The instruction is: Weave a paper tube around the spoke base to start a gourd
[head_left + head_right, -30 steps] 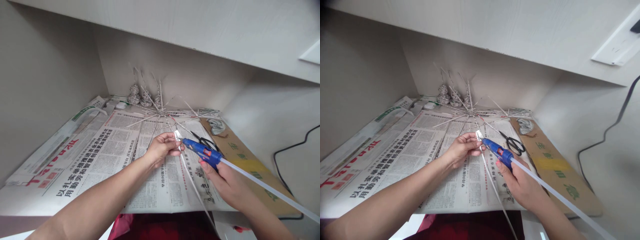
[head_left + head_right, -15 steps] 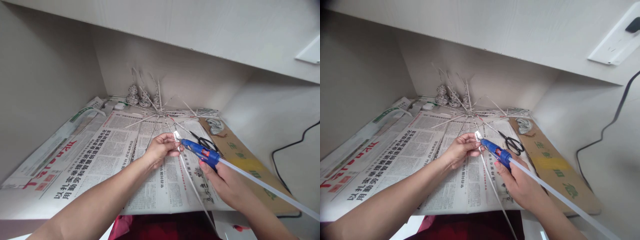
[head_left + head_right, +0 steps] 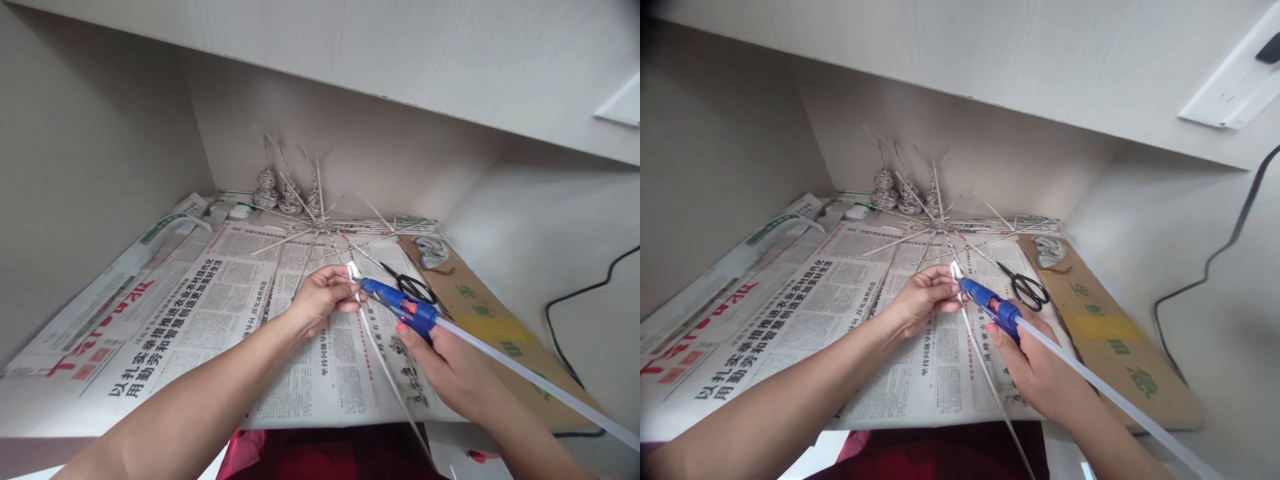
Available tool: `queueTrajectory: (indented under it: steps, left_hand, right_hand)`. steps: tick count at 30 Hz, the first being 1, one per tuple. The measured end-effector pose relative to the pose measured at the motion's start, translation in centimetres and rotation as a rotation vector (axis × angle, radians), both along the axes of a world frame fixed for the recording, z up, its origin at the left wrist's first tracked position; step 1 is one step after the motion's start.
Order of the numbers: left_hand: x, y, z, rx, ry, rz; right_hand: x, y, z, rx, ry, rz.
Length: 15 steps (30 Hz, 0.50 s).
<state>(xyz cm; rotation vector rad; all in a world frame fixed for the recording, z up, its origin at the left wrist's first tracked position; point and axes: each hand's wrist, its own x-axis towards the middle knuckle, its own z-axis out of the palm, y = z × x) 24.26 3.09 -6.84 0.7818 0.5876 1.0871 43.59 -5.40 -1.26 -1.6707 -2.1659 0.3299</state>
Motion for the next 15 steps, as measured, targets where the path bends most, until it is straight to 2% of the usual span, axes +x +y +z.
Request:
queueTrajectory:
  steps: [8,15]
  left_hand:
    - [0.0,0.0,0.2,-0.015,0.004,0.014]
    - [0.0,0.0,0.4,-0.057,0.016,0.032]
  right_hand:
    - [-0.1,0.6,0.1,0.061,-0.014,0.008]
    - [1.0,0.3,-0.4,0.048,0.121,0.041]
